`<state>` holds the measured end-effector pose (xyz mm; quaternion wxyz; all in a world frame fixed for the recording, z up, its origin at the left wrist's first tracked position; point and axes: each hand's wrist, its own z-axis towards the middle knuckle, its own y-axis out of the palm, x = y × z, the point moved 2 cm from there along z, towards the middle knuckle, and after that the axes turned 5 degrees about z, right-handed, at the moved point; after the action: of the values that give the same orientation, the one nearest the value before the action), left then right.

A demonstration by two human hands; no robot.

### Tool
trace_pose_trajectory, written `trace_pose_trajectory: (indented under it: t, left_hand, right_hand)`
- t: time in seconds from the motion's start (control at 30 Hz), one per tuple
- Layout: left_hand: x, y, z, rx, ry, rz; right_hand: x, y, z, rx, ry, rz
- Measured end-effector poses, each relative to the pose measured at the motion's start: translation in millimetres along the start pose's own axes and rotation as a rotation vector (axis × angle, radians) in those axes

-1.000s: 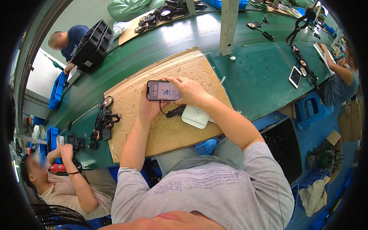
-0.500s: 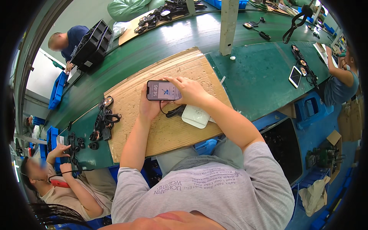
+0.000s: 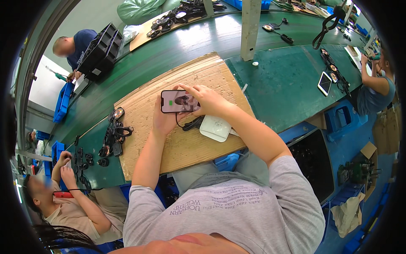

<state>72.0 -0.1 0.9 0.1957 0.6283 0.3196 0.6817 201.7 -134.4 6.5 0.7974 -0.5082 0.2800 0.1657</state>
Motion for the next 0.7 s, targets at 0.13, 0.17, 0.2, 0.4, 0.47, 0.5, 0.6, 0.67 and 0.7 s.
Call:
trace_pose_trajectory:
  t: [0.13, 0.17, 0.2, 0.4, 0.47, 0.5, 0.6, 0.67, 0.7]
  left_hand:
    - [-1.7, -23.2, 1.5, 0.069, -0.001, -0.037]
    - [-2.5, -43.6, 1.8, 0.115, -0.014, -0.023]
    - [-1.6, -56.5, 1.8, 0.162, -0.028, -0.009]
    - [3.0, -33.1, 0.8, 0.466, 0.148, 0.329]
    - [7.3, -27.7, -4.3, 0.477, 0.228, 0.539]
    - [10.8, -24.8, -6.4, 0.486, 0.315, 0.745]
    - [15.3, -6.2, -12.5, 0.292, 0.393, 1.256]
    - [14.2, 13.4, -18.0, 0.069, 0.290, 1.351]
    - [7.2, 25.9, -20.7, -0.130, 0.222, 1.428]
  right_hand:
    - [-0.8, -2.1, 0.6, 0.013, -0.011, 0.008]
    - [-3.0, -4.0, 1.2, 0.001, 0.018, 0.019]
    - [-4.5, -5.7, 1.6, -0.009, 0.049, 0.031]
    - [15.7, -17.9, 3.8, 0.208, 0.275, -0.037]
    - [28.8, -16.1, 5.3, 0.229, 0.301, -0.095]
    - [35.6, -15.7, 5.7, 0.246, 0.323, -0.154]
    - [47.1, -16.1, 1.6, 0.294, 0.378, -0.272]
    - [39.4, -19.7, 1.6, 0.428, 0.226, -0.308]
    - [34.8, -22.6, 0.8, 0.497, 0.150, -0.330]
